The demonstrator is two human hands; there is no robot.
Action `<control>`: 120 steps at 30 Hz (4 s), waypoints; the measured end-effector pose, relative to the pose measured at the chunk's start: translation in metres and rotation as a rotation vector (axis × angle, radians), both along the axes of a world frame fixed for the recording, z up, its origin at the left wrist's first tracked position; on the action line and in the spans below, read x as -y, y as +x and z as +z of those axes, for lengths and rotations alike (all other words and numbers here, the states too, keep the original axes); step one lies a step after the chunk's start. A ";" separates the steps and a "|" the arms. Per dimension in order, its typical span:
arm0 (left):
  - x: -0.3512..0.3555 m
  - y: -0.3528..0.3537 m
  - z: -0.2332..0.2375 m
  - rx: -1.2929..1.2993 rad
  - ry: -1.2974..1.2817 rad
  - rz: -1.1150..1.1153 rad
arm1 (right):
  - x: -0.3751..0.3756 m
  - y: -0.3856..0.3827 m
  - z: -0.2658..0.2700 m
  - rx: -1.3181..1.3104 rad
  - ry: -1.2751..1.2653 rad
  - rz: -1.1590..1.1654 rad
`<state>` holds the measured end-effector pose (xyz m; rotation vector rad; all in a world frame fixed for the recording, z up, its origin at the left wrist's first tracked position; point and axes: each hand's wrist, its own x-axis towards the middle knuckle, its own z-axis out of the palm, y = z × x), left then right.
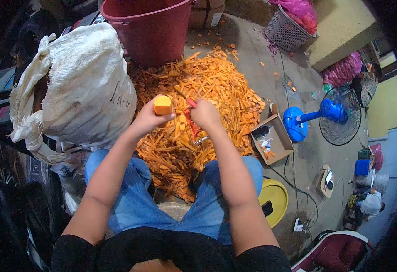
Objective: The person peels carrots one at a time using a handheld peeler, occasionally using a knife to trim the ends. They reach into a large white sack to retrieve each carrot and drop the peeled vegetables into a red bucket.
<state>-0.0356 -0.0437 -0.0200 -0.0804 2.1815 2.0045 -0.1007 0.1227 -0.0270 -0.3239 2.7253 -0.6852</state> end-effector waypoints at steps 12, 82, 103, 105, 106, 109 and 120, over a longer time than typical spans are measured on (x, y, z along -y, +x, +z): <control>-0.010 0.001 0.007 -0.202 0.799 0.019 | 0.016 0.012 -0.059 0.502 -0.332 -0.048; 0.185 0.083 0.180 -0.061 0.377 0.471 | -0.008 -0.010 -0.008 -0.017 0.007 0.051; 0.253 0.066 0.168 -0.027 -0.234 0.627 | -0.012 -0.013 -0.004 -0.003 -0.002 0.010; 0.273 0.068 0.149 0.200 -1.260 0.503 | -0.012 -0.013 -0.006 -0.030 0.015 0.043; 0.284 0.070 0.125 0.146 -1.772 0.364 | -0.011 -0.014 -0.009 -0.028 0.013 0.041; 0.257 0.057 0.111 0.009 -2.097 0.057 | -0.009 -0.015 -0.014 -0.006 -0.018 0.056; 0.258 0.024 0.084 0.249 -0.820 0.104 | -0.009 -0.010 -0.003 -0.025 0.022 0.100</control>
